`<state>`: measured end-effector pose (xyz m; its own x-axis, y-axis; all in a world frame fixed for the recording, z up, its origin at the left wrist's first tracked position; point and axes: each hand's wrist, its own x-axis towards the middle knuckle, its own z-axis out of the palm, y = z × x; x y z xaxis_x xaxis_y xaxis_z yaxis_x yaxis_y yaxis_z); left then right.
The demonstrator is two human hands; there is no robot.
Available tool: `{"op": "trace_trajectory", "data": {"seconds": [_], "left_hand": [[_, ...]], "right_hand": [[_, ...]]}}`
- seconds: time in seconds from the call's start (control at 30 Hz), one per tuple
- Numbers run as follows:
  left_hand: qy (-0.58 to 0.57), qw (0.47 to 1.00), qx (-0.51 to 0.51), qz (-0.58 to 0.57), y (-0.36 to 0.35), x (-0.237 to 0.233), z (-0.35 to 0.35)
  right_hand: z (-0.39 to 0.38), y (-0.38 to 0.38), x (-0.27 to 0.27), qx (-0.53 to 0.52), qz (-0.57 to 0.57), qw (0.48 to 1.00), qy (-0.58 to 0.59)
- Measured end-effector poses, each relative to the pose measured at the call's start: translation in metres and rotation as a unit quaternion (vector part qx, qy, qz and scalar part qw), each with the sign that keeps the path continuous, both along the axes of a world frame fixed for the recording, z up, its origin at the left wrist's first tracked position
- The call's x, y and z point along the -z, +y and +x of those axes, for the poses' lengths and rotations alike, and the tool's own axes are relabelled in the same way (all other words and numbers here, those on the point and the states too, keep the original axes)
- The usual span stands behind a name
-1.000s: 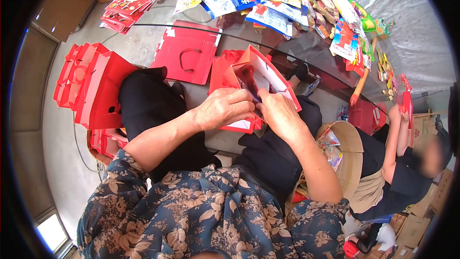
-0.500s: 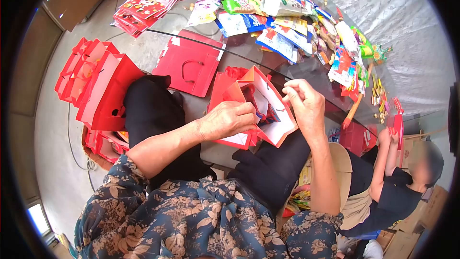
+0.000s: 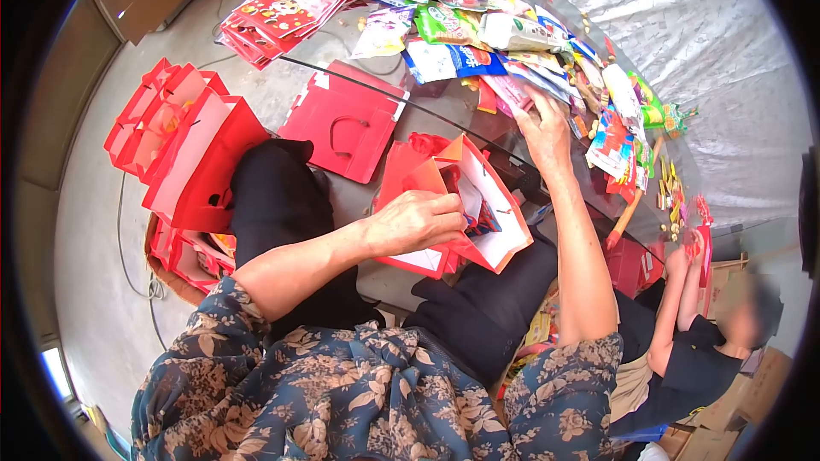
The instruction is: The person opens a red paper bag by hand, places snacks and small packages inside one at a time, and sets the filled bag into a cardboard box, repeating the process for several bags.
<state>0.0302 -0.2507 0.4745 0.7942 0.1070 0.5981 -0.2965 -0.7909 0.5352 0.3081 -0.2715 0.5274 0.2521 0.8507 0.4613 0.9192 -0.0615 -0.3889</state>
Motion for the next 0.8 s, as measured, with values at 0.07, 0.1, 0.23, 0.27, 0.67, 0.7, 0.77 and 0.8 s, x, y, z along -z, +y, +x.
{"op": "trace_trajectory", "data": {"seconds": [0.07,0.1,0.23,0.27,0.67,0.7,0.77,0.8], "left_hand": [[0.005,1.0,0.0,0.01,0.0,-0.002,0.001],[0.008,1.0,0.001,0.018,0.0,-0.002,0.001],[0.018,1.0,0.001,0.021,0.001,-0.002,0.001],[0.02,1.0,-0.001,0.022,0.001,-0.002,0.0],[0.025,1.0,0.003,0.016,0.001,-0.002,0.004],[0.023,1.0,0.003,0.016,0.001,-0.002,0.004],[0.024,1.0,0.002,0.017,0.001,-0.001,0.004],[0.027,0.999,0.001,0.017,0.001,-0.001,0.005]], "right_hand": [[0.004,0.006,0.013,0.059,-0.044,0.997,-0.027],[0.005,0.009,0.017,0.078,-0.094,0.992,-0.021],[-0.008,0.01,0.036,0.094,-0.072,0.984,-0.137],[-0.004,0.01,0.039,0.089,-0.076,0.986,-0.121],[0.034,-0.005,0.075,0.17,-0.011,0.981,-0.089],[0.032,-0.006,0.075,0.16,-0.011,0.983,-0.094],[0.03,-0.005,0.075,0.124,0.011,0.989,-0.085],[0.027,-0.005,0.073,0.106,0.022,0.991,-0.08]]}}
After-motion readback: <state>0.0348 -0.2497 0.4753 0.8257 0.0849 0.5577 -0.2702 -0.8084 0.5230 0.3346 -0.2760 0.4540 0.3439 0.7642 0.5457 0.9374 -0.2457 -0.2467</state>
